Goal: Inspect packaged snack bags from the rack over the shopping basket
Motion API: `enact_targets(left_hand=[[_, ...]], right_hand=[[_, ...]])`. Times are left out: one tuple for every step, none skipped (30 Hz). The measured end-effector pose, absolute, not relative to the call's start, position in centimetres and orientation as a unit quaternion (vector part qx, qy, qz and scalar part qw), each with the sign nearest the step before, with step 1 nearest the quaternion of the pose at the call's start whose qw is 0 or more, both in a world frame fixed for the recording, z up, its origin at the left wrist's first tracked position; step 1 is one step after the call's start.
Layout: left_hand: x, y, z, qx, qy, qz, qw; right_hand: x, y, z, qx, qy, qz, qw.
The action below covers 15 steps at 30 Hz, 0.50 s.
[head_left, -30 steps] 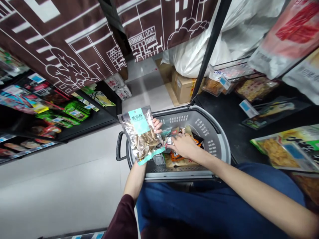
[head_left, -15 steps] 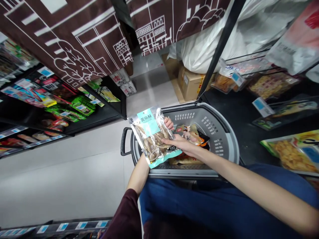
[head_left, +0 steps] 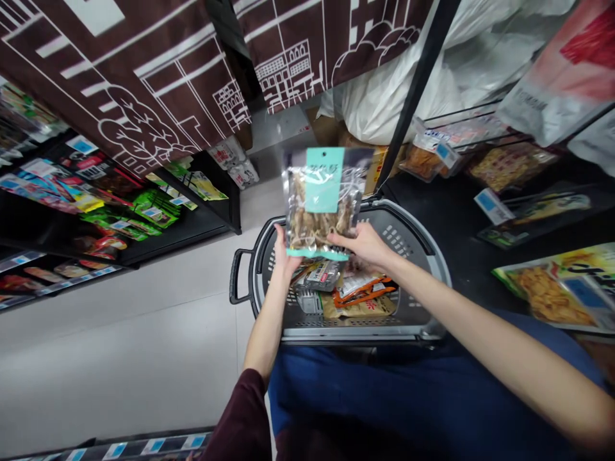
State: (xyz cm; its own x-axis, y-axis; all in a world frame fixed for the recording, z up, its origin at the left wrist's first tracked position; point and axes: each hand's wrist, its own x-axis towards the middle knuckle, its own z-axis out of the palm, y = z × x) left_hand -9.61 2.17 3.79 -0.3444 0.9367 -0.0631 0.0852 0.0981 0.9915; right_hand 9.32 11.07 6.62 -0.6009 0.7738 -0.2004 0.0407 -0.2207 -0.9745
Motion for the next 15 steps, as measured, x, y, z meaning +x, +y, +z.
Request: enact_targets(left_hand=[[-9.9,3.5,3.5,0.402,0.592,0.559,0.419],[-10.0,4.5,3.3,0.384,0.555,0.591,0.441],[-9.9,5.0,2.9,0.356,0.512,0.626,0.468],[-9.7,5.3,2.6,0.328,0.476,0.653,0.489],[-9.4,5.3,2.3,0.300,0.446,0.675,0.506],[-9.0,5.3,2.1,0.278,0.425,0.689,0.518],[-8.7,5.1,1.9,0.265,0.415,0.695,0.524],[-8.4,5.0,1.8,0.258,0.411,0.698,0.526],[-8.2,5.0,1.8,0.257,0.410,0.700,0.526],[-8.0,4.9,1.8,0.258,0.410,0.699,0.526],[-8.0,4.9,1.8,0.262,0.412,0.698,0.524],[-8.1,4.9,1.9,0.268,0.414,0.697,0.521],[-8.2,5.0,1.9,0.274,0.417,0.696,0.516],[-8.3,5.0,1.9,0.279,0.421,0.695,0.512],[-8.4,5.1,1.9,0.281,0.426,0.695,0.506]], right_hand=[[9.5,11.6,6.8,-0.370,-0.557,0.683,0.294],[9.6,12.0,6.9,-0.379,-0.548,0.675,0.317],[9.7,12.3,6.9,-0.388,-0.536,0.670,0.336],[9.7,12.5,6.8,-0.396,-0.520,0.670,0.352],[9.7,12.6,6.6,-0.401,-0.503,0.671,0.369],[9.7,12.6,6.5,-0.404,-0.487,0.672,0.386],[9.7,12.7,6.3,-0.404,-0.475,0.669,0.405],[9.7,12.8,6.2,-0.401,-0.468,0.664,0.424],[9.7,12.9,6.2,-0.396,-0.464,0.658,0.441],[9.8,13.0,6.3,-0.390,-0.464,0.650,0.458],[9.8,13.1,6.5,-0.386,-0.467,0.641,0.471],[9.9,13.2,6.7,-0.385,-0.471,0.632,0.480],[9.9,13.2,7.0,-0.388,-0.475,0.623,0.486],[10.0,13.2,7.2,-0.390,-0.480,0.613,0.491],[10.1,13.1,7.4,-0.391,-0.487,0.606,0.493]])
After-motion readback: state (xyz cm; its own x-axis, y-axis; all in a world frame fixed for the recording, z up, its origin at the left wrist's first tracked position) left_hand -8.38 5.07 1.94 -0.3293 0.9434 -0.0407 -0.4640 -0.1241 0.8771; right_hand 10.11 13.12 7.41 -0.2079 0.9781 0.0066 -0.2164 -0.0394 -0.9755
